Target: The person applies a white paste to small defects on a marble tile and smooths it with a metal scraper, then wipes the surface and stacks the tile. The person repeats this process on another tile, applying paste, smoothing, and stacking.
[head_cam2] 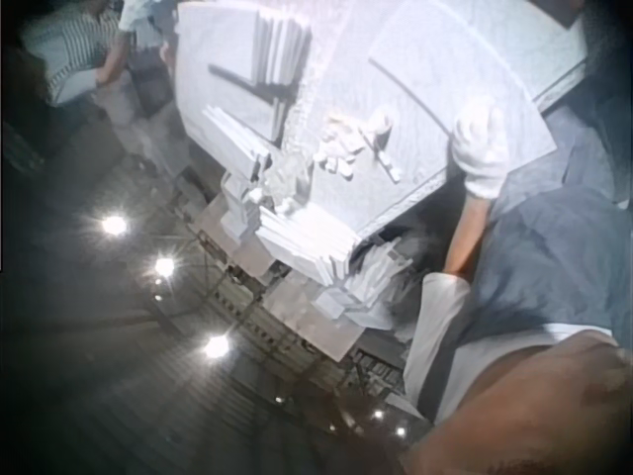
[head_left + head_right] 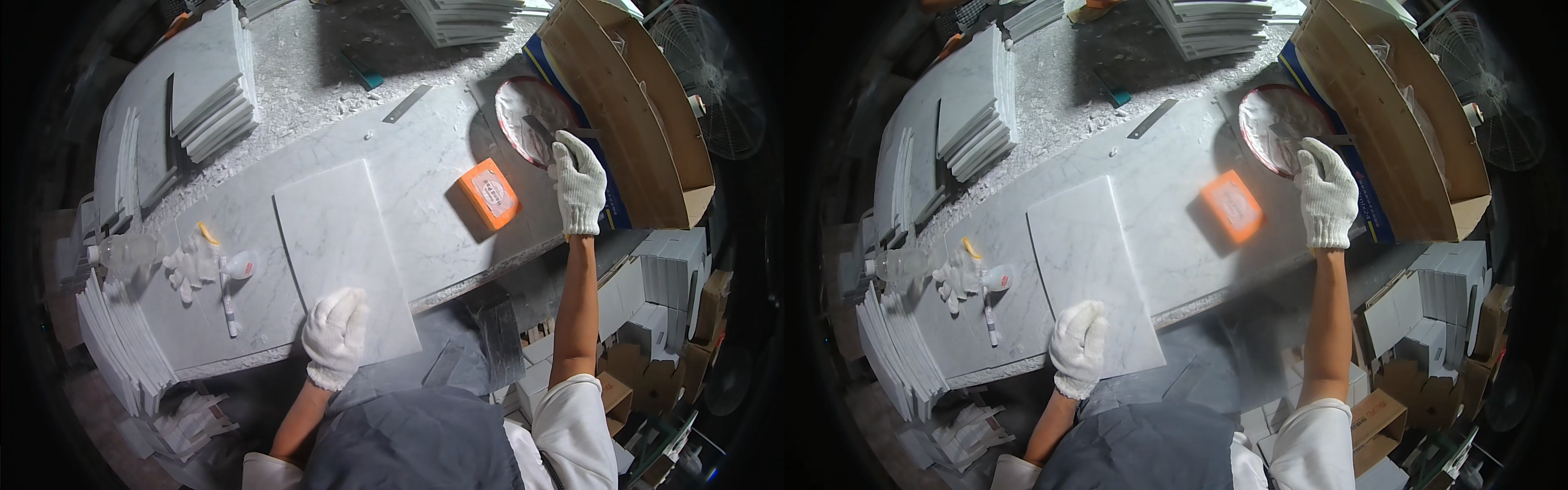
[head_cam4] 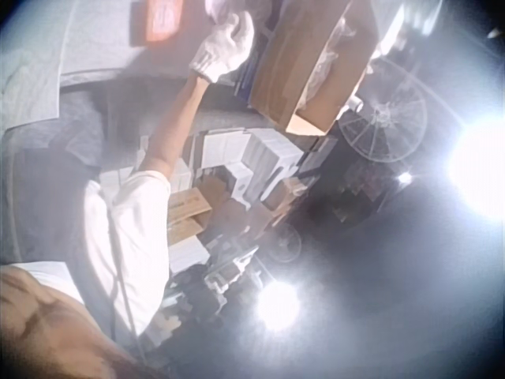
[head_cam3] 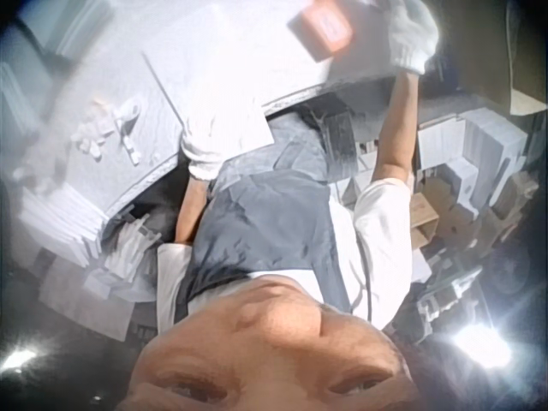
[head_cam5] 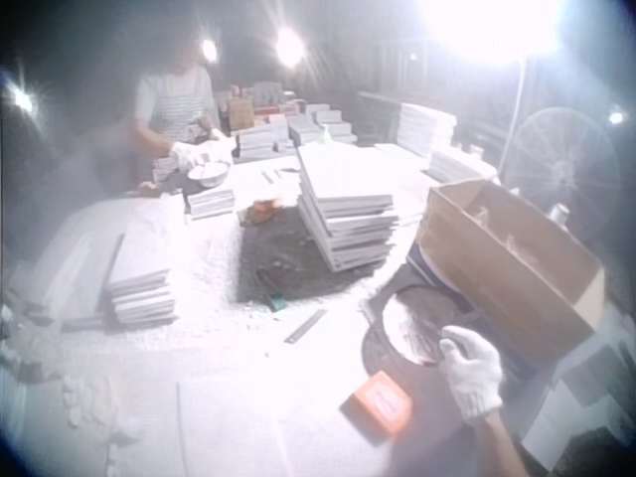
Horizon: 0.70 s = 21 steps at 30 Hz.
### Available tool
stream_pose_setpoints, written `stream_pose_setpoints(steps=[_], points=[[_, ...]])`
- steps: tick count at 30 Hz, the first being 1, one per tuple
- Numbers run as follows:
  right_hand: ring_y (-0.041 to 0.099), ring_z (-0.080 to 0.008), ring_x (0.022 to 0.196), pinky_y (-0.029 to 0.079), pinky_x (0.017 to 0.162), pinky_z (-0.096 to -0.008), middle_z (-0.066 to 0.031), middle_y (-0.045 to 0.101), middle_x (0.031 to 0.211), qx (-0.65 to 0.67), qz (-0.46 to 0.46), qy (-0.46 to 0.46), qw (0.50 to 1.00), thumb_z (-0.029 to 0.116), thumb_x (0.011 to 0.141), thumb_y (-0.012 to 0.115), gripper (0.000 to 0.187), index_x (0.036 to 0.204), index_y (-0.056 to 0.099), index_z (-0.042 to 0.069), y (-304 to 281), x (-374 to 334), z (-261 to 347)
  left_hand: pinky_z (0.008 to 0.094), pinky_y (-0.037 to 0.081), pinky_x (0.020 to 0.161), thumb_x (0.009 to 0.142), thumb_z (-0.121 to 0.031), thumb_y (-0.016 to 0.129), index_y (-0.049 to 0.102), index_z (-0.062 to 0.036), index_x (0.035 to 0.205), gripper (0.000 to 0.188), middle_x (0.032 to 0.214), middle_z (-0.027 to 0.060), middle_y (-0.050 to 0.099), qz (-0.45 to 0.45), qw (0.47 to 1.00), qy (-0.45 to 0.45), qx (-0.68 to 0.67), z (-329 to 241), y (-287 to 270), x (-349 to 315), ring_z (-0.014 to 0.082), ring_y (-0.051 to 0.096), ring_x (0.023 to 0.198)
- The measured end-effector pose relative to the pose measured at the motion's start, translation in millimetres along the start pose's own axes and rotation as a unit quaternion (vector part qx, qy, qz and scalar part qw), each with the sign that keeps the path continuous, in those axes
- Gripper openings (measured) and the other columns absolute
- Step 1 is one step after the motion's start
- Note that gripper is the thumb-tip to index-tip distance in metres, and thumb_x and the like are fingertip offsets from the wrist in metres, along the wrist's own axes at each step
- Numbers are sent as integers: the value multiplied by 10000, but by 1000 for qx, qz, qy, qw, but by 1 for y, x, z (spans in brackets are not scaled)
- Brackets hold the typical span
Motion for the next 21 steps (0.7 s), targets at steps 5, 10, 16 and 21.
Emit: stream_pose_setpoints(steps=[5, 10, 16, 21], points=[[667, -78, 689, 514, 607, -242, -10, 749, 921, 25, 44, 91, 995, 208, 984, 701, 252, 1194, 751, 78, 5, -1, -7, 404, 550, 801, 888, -132, 744, 733, -80, 1093, 211, 1058, 93, 705, 1, 1000, 17, 1, -2, 0, -1, 308, 670, 915], [632, -46, 657, 470, 552, -213, 2, 731, 862, 56, 59, 113, 990, 263, 987, 717, 297, 1230, 742, 95, 8, -1, -12, 402, 551, 800, 882, -137, 744, 735, -80, 1084, 209, 1058, 89, 706, 0, 1000, 14, -6, 0, 1, 1, 308, 671, 916], [648, -73, 665, 491, 560, -212, -21, 742, 919, 115, 66, 144, 981, 225, 988, 709, 290, 1228, 739, 65, 4, 1, -19, 401, 558, 792, 880, -138, 738, 736, -71, 1067, 199, 1063, 93, 710, 4, 1000, 7, -6, 3, 2, -1, 308, 678, 916], [599, -55, 645, 460, 547, -204, -8, 723, 923, 156, 74, 125, 977, 212, 1010, 687, 316, 1264, 709, 24, -2, -17, 10, 405, 559, 788, 892, -156, 730, 737, -66, 1052, 184, 1057, 101, 713, -10, 999, 3, 32, 1, -1, -2, 318, 688, 912]])
Point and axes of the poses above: each hand's wrist, its own x-axis towards the middle knuckle, its own y-axis out of the palm, z = x × y, the point moved 4 cm from there along x, towards the middle knuckle
